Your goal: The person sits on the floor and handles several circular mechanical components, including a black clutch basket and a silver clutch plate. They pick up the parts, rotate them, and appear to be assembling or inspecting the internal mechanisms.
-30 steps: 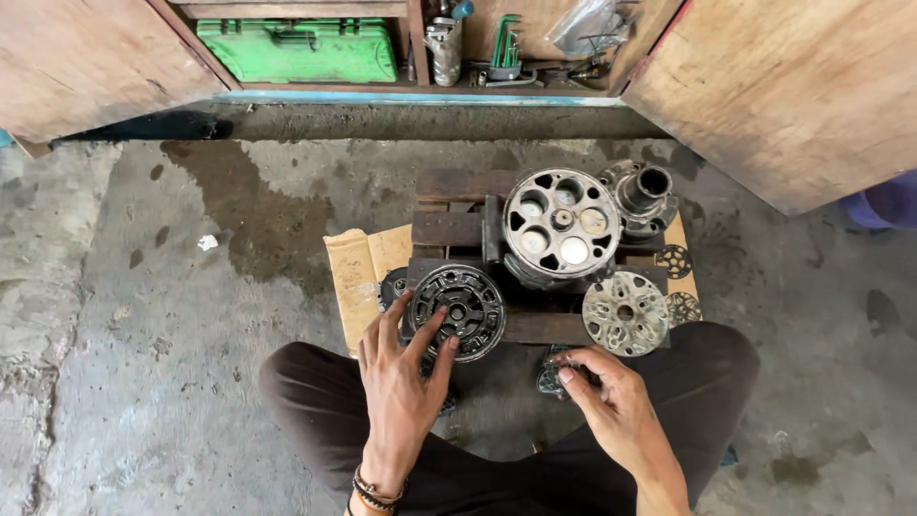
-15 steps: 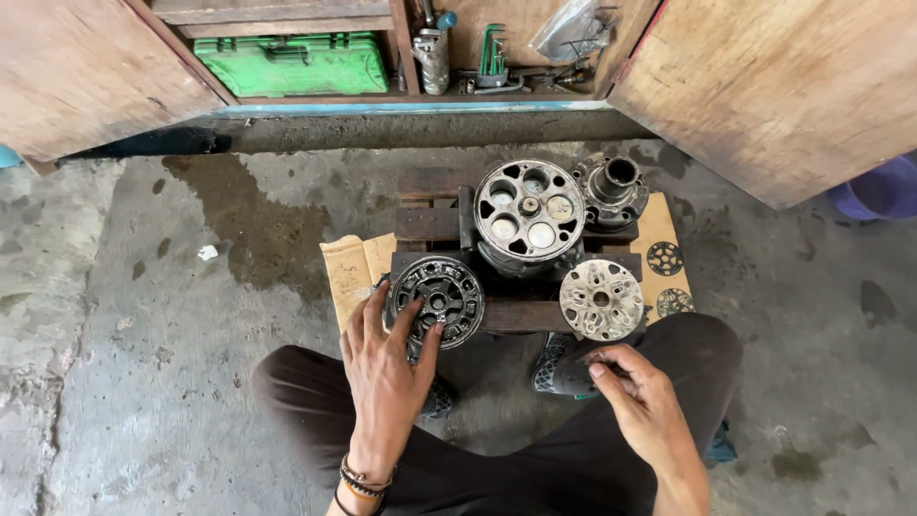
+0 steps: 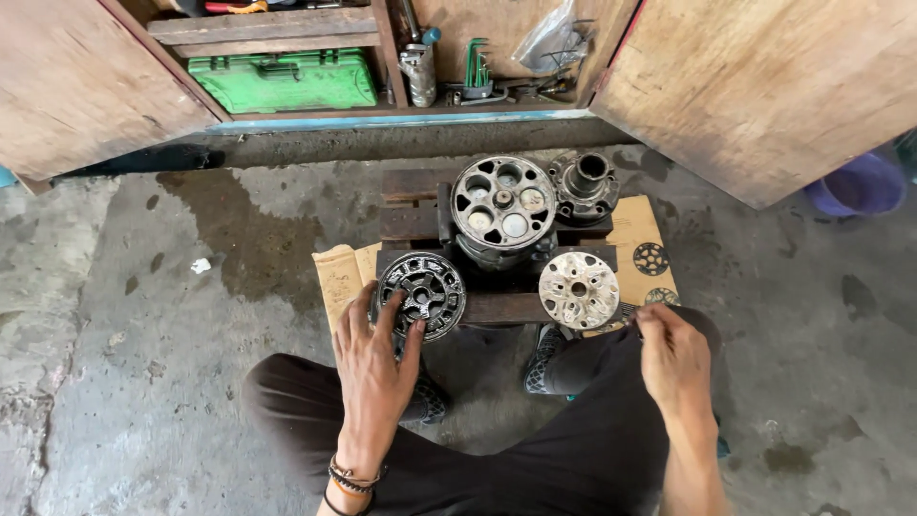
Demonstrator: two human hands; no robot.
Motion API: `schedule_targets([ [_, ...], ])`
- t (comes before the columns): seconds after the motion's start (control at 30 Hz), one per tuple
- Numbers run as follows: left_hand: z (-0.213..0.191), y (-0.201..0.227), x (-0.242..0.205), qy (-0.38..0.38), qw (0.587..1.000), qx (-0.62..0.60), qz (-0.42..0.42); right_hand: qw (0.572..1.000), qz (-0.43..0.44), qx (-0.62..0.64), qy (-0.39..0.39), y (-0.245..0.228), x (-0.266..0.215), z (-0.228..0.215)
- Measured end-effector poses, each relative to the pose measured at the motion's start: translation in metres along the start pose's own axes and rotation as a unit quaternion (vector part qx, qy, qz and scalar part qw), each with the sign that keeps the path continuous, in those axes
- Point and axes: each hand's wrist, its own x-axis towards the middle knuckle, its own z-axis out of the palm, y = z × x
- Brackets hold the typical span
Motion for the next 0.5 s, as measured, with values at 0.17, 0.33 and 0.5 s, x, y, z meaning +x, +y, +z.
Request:
schedule_targets([
  [0.17, -0.002, 0.011, -0.011, 0.038, 0.998, -0.039, 0.020, 0.990, 0.068, -0.122, -0.002, -0.028, -0.002, 0.006],
  [0.33, 0.019, 0.024, -0.035, 0.054, 0.994, -0.082, 0.054, 0.978, 0.122, -0.167, -0.036, -0.033, -0.005, 0.013],
  [0.5, 0.024, 0.041, -0.045, 0.010, 0.990, -0.115, 0.085, 0.990, 0.136, -0.014, -0.041, -0.027, -0.011, 0.028],
])
